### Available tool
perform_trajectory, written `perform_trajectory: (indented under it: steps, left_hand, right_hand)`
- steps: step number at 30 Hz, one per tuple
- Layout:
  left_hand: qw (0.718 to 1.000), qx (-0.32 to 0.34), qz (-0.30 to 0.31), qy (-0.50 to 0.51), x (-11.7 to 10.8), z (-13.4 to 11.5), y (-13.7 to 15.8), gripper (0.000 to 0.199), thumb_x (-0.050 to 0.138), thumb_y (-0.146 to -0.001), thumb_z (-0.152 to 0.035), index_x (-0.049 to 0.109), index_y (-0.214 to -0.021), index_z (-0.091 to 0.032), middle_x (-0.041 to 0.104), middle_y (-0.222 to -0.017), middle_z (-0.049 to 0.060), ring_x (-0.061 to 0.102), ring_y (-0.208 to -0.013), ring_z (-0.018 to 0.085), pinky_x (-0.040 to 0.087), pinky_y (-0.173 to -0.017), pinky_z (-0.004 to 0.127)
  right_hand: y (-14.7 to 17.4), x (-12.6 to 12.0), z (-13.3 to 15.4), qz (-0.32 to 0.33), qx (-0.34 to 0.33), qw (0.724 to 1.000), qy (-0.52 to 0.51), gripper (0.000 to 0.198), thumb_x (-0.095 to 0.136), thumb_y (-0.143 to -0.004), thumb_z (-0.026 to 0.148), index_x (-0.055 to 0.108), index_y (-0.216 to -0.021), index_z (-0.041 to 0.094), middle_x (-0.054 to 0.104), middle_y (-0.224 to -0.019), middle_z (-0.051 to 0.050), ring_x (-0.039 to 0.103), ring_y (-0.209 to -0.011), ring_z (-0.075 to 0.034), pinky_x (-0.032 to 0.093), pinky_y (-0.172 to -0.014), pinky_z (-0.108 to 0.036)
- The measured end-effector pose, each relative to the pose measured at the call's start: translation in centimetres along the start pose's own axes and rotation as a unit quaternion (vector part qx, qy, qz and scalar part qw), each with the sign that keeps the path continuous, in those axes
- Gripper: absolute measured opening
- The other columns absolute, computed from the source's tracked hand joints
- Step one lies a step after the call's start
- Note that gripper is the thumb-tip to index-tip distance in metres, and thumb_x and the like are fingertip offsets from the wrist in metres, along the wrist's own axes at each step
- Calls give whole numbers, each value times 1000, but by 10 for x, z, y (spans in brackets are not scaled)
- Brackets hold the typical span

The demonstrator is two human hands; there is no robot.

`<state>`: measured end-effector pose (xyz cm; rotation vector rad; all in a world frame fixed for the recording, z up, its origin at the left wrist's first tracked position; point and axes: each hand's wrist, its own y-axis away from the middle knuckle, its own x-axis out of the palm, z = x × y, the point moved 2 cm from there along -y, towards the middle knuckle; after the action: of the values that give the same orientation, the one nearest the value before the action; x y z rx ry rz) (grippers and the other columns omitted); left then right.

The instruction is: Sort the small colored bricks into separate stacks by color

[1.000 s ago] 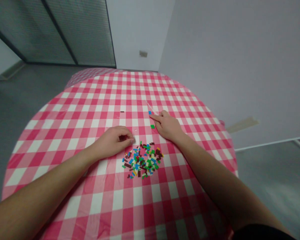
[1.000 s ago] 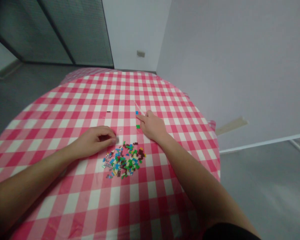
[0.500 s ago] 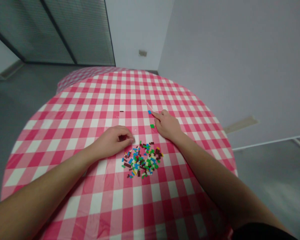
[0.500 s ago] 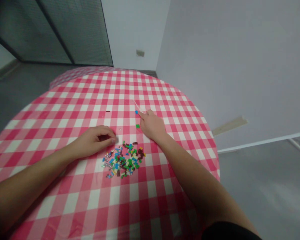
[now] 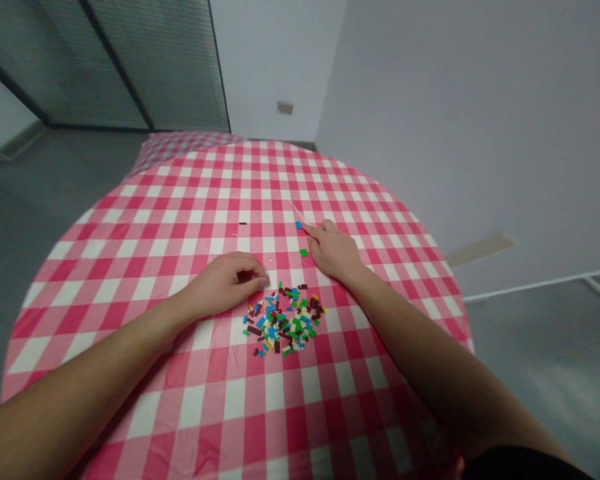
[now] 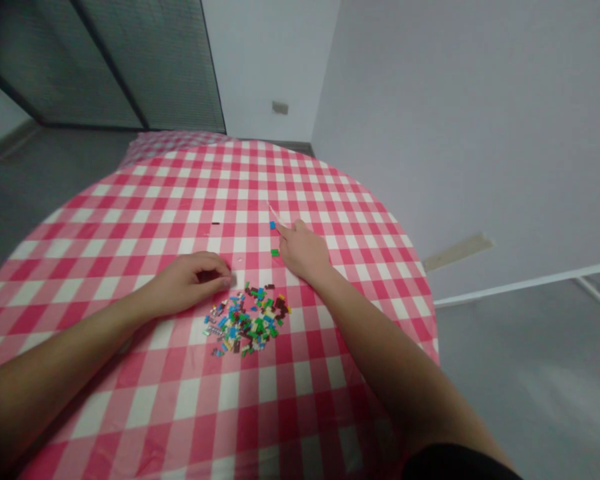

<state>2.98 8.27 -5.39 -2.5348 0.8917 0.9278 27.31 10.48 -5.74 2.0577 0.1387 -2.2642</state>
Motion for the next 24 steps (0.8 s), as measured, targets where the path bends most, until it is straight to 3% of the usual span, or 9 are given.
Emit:
perform_trajectory:
  steps: [8,24]
  left_hand:
    - [1000,3,0,4,1,1,-1,25,59,-93,-37,71,-80,-20,73,-85,6,66,-76,19,53,-74,35]
    - [1000,2,-2,-7,1,0,-2,26,58,-93,-37,71,-79,-19,74,-85,6,67,-76,20,54,-73,35]
  right_hand:
    - [-1,1,2,-1,6,1000,28,52,31,-107,35,49,-155,30,62,-120,-15,66,-84,-25,49,-67,-36]
    - [0,0,4,6,9,1000,24,53,28,-107,35,46,-157,30,62,-123,-16,67,-89,-28,52,-71,-40]
